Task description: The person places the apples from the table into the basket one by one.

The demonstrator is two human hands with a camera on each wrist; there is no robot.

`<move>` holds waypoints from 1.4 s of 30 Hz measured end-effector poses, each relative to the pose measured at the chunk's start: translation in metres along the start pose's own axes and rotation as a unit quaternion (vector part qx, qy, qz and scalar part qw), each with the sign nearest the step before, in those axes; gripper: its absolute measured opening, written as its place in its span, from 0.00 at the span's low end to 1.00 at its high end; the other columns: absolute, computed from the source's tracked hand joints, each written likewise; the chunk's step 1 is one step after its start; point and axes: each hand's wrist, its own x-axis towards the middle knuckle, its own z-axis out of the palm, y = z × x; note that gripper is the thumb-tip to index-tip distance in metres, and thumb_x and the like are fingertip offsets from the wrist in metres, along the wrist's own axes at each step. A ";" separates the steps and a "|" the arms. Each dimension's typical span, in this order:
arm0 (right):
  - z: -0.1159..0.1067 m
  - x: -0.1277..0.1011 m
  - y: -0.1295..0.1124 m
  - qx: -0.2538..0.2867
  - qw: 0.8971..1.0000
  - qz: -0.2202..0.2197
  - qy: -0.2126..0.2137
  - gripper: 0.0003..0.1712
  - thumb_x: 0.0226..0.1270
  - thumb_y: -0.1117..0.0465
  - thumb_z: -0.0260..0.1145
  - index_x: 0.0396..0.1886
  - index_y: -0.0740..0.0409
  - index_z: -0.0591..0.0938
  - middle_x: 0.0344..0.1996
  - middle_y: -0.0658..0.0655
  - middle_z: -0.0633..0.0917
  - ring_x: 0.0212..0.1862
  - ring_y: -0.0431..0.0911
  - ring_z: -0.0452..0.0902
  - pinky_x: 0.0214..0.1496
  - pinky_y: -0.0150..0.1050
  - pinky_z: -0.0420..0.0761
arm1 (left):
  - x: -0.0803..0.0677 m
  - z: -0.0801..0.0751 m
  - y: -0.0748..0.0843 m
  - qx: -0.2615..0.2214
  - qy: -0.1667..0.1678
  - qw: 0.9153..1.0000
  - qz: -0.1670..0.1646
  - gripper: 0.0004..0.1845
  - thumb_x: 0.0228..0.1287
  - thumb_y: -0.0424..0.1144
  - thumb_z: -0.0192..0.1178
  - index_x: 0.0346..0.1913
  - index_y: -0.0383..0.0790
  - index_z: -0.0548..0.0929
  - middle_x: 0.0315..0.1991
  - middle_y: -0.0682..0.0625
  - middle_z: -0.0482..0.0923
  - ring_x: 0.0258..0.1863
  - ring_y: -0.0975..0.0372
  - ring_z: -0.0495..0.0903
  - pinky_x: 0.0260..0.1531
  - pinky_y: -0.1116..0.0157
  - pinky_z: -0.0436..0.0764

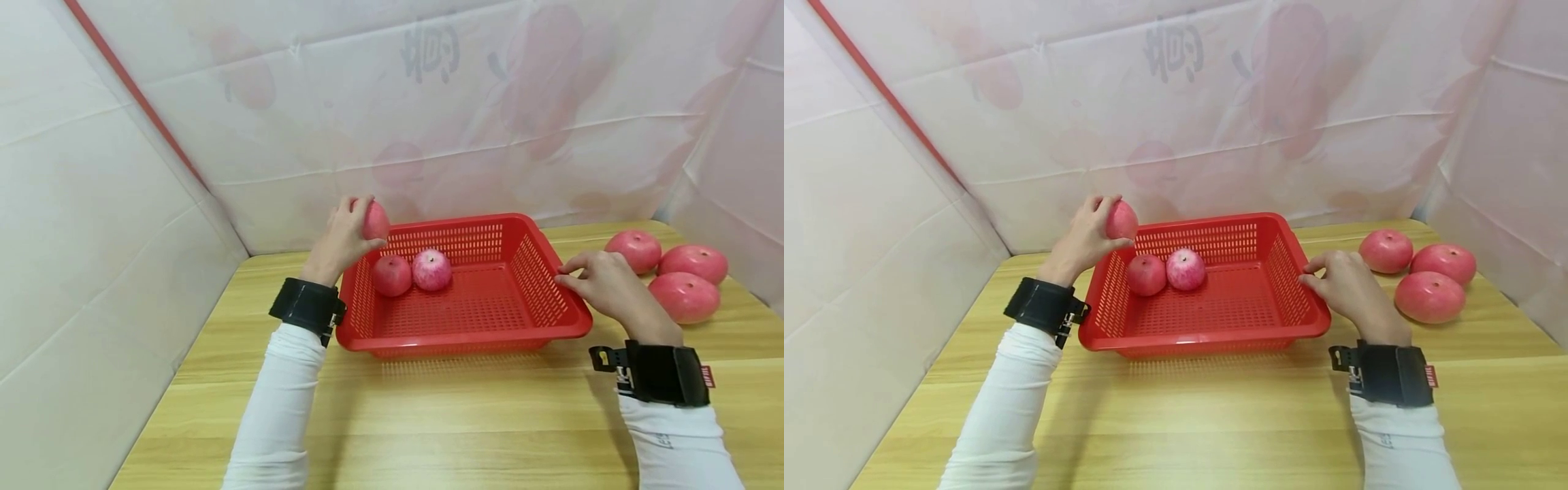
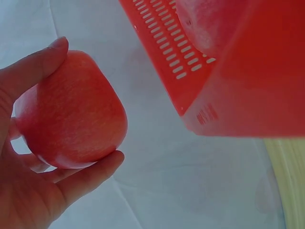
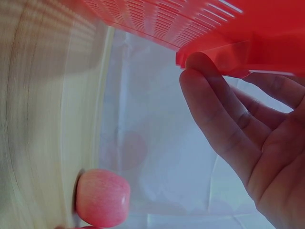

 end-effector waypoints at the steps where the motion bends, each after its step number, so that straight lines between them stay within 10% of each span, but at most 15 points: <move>1: 0.000 0.000 0.000 0.000 1.000 0.000 0.000 0.14 0.67 0.67 0.70 0.43 0.78 0.85 0.33 0.72 0.86 0.31 0.60 0.86 0.30 0.49 0.86 | 0.000 0.001 0.000 -0.002 0.001 1.000 0.003 0.43 0.60 0.40 0.75 0.75 0.38 0.65 0.66 0.35 0.64 0.64 0.42 0.67 0.58 0.45 0.77; 42: 0.001 0.000 0.000 0.000 1.000 -0.005 0.010 0.13 0.66 0.68 0.70 0.42 0.77 0.86 0.33 0.72 0.86 0.32 0.61 0.85 0.30 0.50 0.86 | 0.015 0.026 0.045 0.080 -0.022 0.993 0.083 0.42 0.57 0.47 0.76 0.73 0.44 0.70 0.64 0.39 0.70 0.63 0.48 0.67 0.55 0.49 0.79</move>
